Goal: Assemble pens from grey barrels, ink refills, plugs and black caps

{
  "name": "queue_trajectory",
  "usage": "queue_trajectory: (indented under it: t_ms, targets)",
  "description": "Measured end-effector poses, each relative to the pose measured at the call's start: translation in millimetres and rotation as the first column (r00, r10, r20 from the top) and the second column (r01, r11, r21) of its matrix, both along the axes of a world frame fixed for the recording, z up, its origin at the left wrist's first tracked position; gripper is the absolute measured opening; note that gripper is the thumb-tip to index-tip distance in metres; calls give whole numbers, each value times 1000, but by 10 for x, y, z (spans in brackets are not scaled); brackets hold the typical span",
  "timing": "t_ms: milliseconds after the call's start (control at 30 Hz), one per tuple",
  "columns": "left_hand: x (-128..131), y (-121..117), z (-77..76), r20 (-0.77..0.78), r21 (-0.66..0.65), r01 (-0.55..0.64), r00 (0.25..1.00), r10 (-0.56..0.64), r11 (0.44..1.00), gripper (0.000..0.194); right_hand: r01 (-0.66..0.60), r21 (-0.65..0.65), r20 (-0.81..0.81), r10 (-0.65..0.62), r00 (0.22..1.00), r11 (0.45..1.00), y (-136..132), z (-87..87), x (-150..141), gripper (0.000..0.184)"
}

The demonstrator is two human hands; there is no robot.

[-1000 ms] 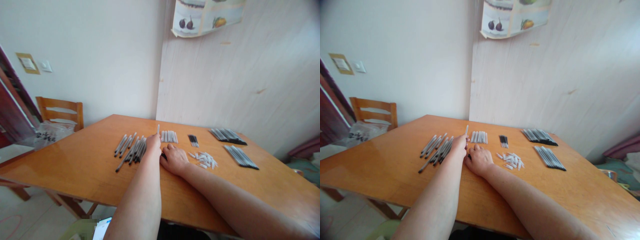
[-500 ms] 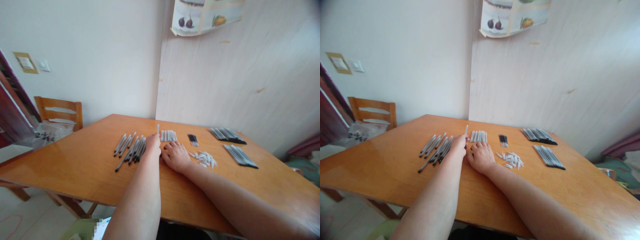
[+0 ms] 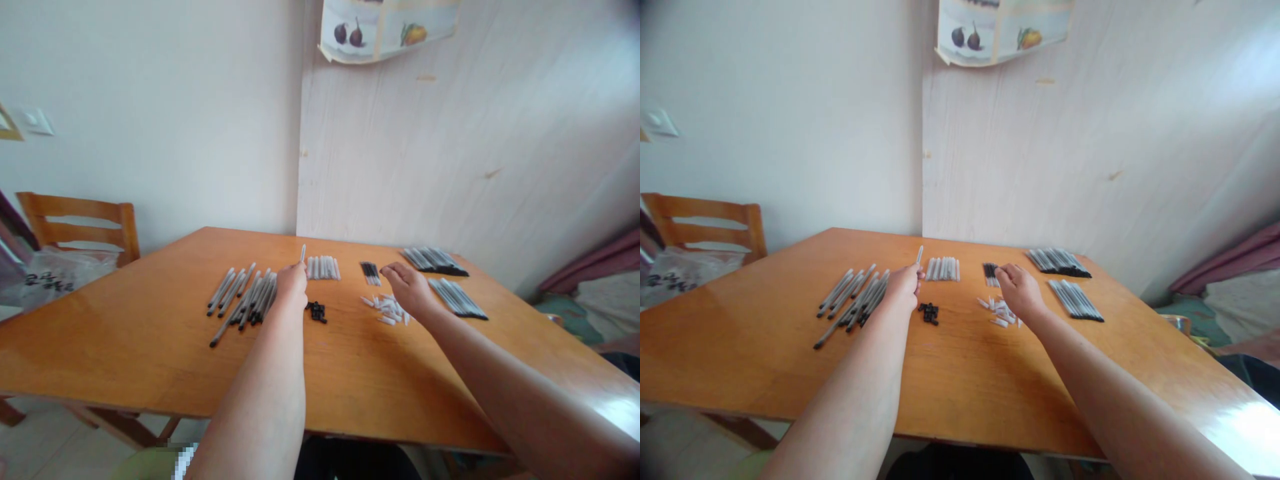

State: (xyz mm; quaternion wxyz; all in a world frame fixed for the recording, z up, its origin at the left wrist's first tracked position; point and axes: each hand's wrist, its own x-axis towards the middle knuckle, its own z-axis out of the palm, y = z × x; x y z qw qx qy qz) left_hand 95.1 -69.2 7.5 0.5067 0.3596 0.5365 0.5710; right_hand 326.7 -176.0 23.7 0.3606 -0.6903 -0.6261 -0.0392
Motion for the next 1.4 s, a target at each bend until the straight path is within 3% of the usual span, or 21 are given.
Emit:
queue_trajectory:
  t_ms: [67, 167, 433, 833, 1000, 1400]
  targets:
    - [10, 2, 3, -8, 3, 1, 1000, -1, 1000, 13, -14, -63, 10, 15, 1000, 998, -107, -48, 169, 41]
    - [17, -8, 17, -14, 16, 1, 1000, -1, 1000, 12, -146, -173, 71, 160, 985, 974, -249, -163, 275, 45]
    - [14, -50, 36, -15, 41, 25, 1000, -24, 999, 13, -256, -359, 143, 324, 935, 897, -307, -375, 235, 65]
    - [26, -53, 40, -40, 34, 26, 999, -25, 999, 13, -351, -340, 151, 419, 895, 873, -271, -311, -15, 65]
    - [18, -33, 9, -45, 53, 32, 999, -30, 998, 15, -391, -336, 158, 461, 873, 857, -252, -289, -160, 55]
    - [42, -96, 56, -62, 104, 89, 995, -83, 991, 15, -489, -312, 172, 555, 814, 815, -433, -232, -489, 46]
